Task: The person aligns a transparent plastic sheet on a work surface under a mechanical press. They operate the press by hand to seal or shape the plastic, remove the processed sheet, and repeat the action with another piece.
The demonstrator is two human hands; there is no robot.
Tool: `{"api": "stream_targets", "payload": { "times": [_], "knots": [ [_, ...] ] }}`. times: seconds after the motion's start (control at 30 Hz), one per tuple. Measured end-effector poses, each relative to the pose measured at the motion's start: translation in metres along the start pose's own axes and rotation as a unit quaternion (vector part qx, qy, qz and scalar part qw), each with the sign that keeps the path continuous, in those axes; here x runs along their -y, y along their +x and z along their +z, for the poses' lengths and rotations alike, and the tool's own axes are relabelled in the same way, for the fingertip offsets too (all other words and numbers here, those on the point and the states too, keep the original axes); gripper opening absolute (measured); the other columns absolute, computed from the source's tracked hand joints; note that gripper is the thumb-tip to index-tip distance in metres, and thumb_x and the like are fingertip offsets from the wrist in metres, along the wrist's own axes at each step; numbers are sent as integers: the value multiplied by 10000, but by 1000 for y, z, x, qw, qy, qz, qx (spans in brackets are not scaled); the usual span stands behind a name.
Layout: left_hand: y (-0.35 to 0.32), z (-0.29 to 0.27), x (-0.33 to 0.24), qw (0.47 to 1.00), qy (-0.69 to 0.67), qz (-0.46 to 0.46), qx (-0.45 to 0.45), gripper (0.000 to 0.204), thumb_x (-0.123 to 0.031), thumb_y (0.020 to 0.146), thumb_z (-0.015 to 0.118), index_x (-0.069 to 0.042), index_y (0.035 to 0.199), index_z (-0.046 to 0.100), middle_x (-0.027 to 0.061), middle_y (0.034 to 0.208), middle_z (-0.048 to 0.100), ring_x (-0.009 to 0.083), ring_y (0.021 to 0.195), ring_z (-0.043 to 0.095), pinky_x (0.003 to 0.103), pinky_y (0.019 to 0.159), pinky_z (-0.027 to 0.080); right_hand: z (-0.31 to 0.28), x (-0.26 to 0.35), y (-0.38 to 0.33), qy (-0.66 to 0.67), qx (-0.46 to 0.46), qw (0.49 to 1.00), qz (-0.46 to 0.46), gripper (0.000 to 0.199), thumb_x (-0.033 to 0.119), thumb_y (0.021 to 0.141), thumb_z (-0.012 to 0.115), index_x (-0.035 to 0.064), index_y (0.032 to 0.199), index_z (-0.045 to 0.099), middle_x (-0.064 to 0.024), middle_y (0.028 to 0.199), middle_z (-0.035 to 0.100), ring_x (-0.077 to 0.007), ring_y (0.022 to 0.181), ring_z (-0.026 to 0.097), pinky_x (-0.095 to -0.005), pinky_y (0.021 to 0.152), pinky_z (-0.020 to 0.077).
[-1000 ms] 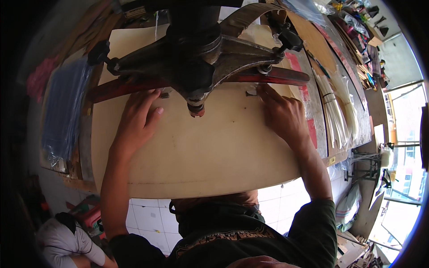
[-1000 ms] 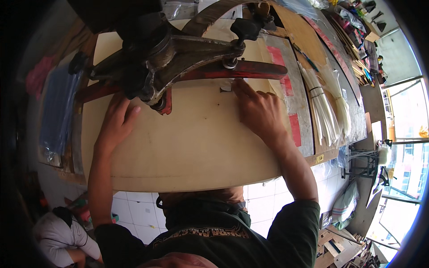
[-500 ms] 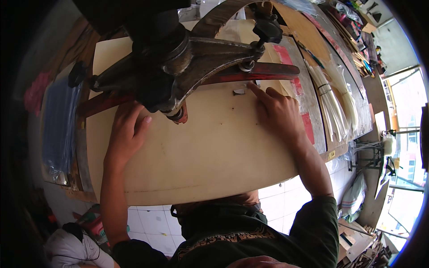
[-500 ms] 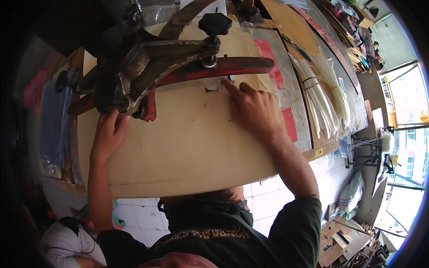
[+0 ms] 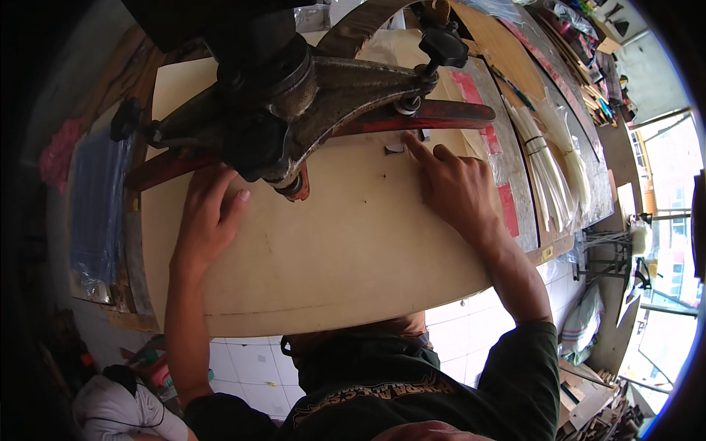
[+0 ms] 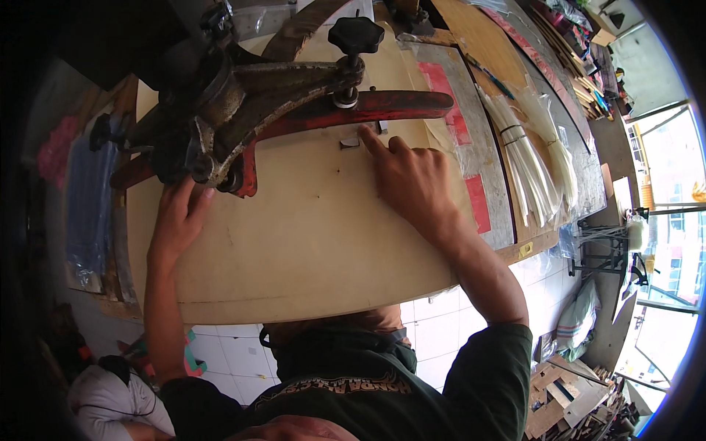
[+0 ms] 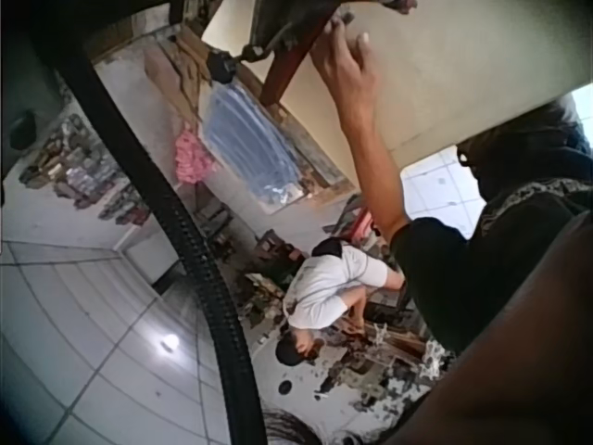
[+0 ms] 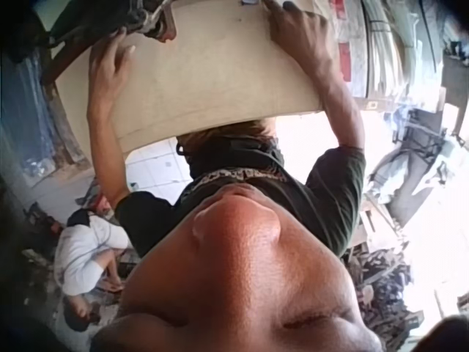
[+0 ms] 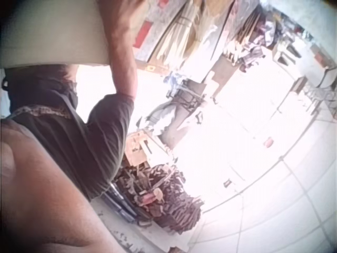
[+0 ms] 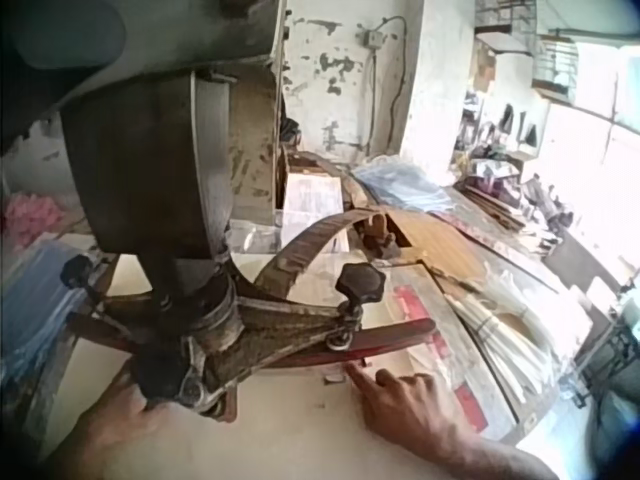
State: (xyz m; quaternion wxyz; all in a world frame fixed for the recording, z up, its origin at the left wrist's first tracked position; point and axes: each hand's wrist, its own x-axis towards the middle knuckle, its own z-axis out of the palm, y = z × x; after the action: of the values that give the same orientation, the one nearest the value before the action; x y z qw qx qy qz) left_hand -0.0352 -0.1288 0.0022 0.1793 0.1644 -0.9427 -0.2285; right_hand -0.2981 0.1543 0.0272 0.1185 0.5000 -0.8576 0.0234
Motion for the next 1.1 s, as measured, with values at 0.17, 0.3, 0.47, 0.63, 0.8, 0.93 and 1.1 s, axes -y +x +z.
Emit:
{"api": "stream_targets", "payload": {
  "times": [0.17, 0.3, 0.47, 0.63, 0.8, 0.93, 1.1],
  "knots": [
    [-2, 0, 5, 1000, 2, -11, 9, 362, -186, 973, 685, 35, 1253, 626, 246, 1286, 627, 432, 1239, 564, 492, 1085, 436, 3, -1, 1, -1, -4, 1000, 3, 510, 164, 910, 659, 257, 1412, 646, -55, 804, 710, -295, 643, 714, -444, 611, 581],
    [-2, -1, 6, 1000, -9, -18, 9, 362, -190, 979, 680, 29, 1264, 638, 241, 1310, 625, 425, 1253, 562, 489, 1090, 435, 3, -1, 0, -10, 1, 1000, 10, 500, 169, 902, 665, 262, 1393, 665, -61, 801, 725, -293, 652, 717, -446, 617, 584],
    [-2, -5, 3, 999, 38, 11, -12, 348, -157, 994, 642, -1, 1305, 654, 202, 1315, 650, 384, 1258, 580, 474, 1122, 407, 2, -2, 1, -1, -2, 1000, 13, 501, 153, 888, 661, 263, 1376, 681, -67, 766, 730, -297, 646, 718, -447, 625, 585],
    [2, -9, -7, 987, 151, 50, -31, 326, -135, 1017, 582, -32, 1315, 666, 128, 1286, 687, 310, 1231, 619, 490, 1168, 348, 2, -3, 0, -5, 12, 1000, 19, 520, 133, 876, 644, 270, 1376, 684, -72, 735, 727, -299, 623, 712, -444, 616, 581],
    [1, -8, -7, 987, 148, 46, -28, 330, -151, 1018, 582, -30, 1314, 663, 119, 1278, 689, 305, 1216, 626, 505, 1164, 347, 4, -3, 2, -14, 7, 1000, 18, 521, 131, 872, 632, 275, 1370, 690, -88, 723, 726, -305, 621, 711, -445, 614, 579],
    [-3, -10, -1, 989, 140, 40, -17, 337, -166, 1003, 606, -27, 1304, 664, 132, 1307, 664, 341, 1230, 597, 507, 1138, 377, 4, -1, 3, -7, -7, 1000, 16, 529, 126, 870, 624, 283, 1371, 688, -99, 724, 724, -315, 625, 712, -456, 620, 581],
    [-3, -7, -6, 988, 132, 64, -43, 322, -176, 1007, 601, -4, 1275, 646, 171, 1335, 627, 396, 1251, 549, 513, 1114, 386, 3, -1, 2, -2, 3, 1000, 28, 533, 157, 852, 638, 275, 1369, 687, -102, 722, 714, -317, 634, 711, -475, 636, 583]
  ]
}}
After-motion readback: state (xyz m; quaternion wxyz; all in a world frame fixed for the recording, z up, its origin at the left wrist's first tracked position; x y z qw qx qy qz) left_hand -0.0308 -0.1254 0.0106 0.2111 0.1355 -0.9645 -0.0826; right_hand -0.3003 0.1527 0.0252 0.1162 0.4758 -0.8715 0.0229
